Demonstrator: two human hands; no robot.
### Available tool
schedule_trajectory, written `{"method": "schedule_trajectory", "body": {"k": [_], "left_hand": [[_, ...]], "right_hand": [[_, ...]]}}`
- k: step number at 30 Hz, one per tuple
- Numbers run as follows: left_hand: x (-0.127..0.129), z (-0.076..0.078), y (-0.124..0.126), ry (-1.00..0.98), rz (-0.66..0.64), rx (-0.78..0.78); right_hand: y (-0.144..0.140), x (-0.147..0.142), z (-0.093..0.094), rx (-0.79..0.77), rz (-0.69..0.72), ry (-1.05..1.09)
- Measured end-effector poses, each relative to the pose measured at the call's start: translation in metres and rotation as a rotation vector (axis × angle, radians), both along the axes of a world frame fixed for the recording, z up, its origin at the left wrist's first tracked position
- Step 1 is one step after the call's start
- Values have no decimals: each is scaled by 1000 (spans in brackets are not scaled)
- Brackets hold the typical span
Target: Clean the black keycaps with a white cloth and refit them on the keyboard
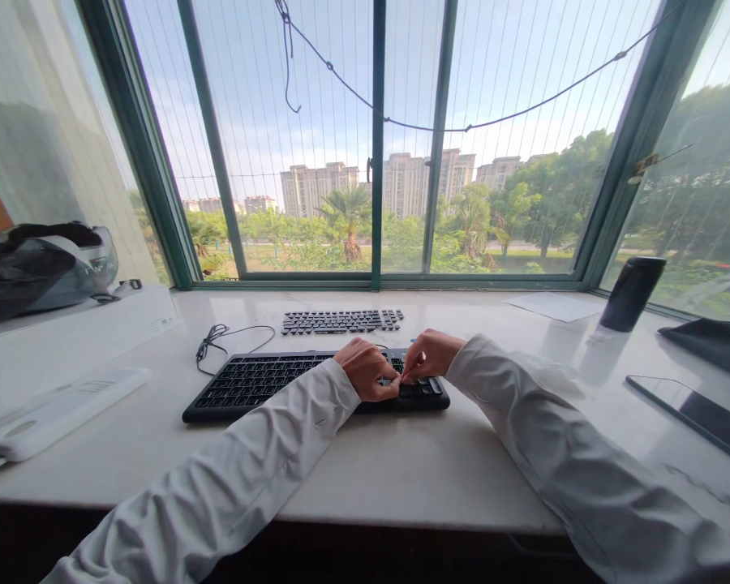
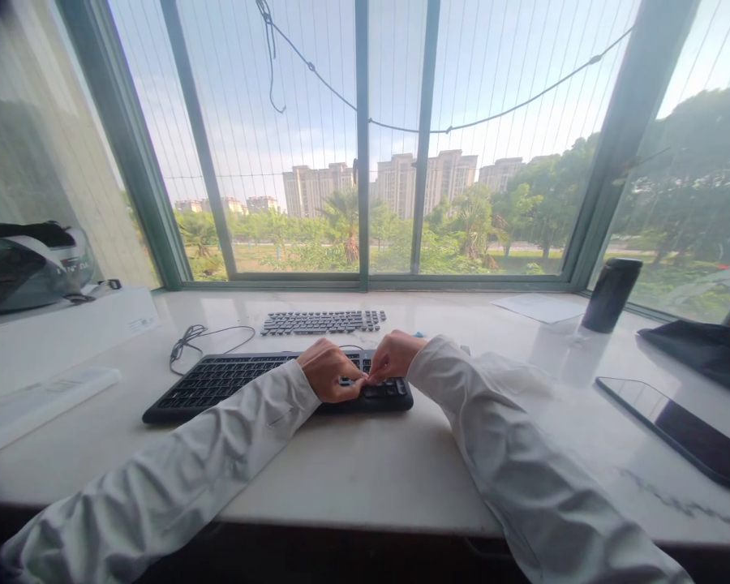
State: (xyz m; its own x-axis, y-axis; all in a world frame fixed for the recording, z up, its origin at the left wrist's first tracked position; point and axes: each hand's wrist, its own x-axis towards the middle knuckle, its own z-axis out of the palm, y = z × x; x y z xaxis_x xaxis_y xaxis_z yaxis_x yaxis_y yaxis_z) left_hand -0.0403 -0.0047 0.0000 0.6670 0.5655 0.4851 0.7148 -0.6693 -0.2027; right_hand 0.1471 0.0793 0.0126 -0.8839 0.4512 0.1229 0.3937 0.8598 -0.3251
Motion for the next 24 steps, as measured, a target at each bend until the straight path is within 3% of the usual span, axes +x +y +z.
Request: {"method": "schedule_trajectory", "body": {"k": [8, 13, 16, 20, 24], "left_hand": [[-15, 1, 12, -264, 284, 102], [-15, 1, 13, -286, 380, 70], [-14, 1, 12, -283, 396, 30], [-14, 2, 12, -272, 420, 4], [-14, 2, 12, -267, 447, -45]], "right_hand": [[-1, 4, 12, 106, -85, 165], [-6, -3, 0, -17, -9, -1], [-5, -1, 1, -15, -31, 47], [3, 7, 5, 169, -310, 152], [12, 12, 0, 299, -626, 65]]}}
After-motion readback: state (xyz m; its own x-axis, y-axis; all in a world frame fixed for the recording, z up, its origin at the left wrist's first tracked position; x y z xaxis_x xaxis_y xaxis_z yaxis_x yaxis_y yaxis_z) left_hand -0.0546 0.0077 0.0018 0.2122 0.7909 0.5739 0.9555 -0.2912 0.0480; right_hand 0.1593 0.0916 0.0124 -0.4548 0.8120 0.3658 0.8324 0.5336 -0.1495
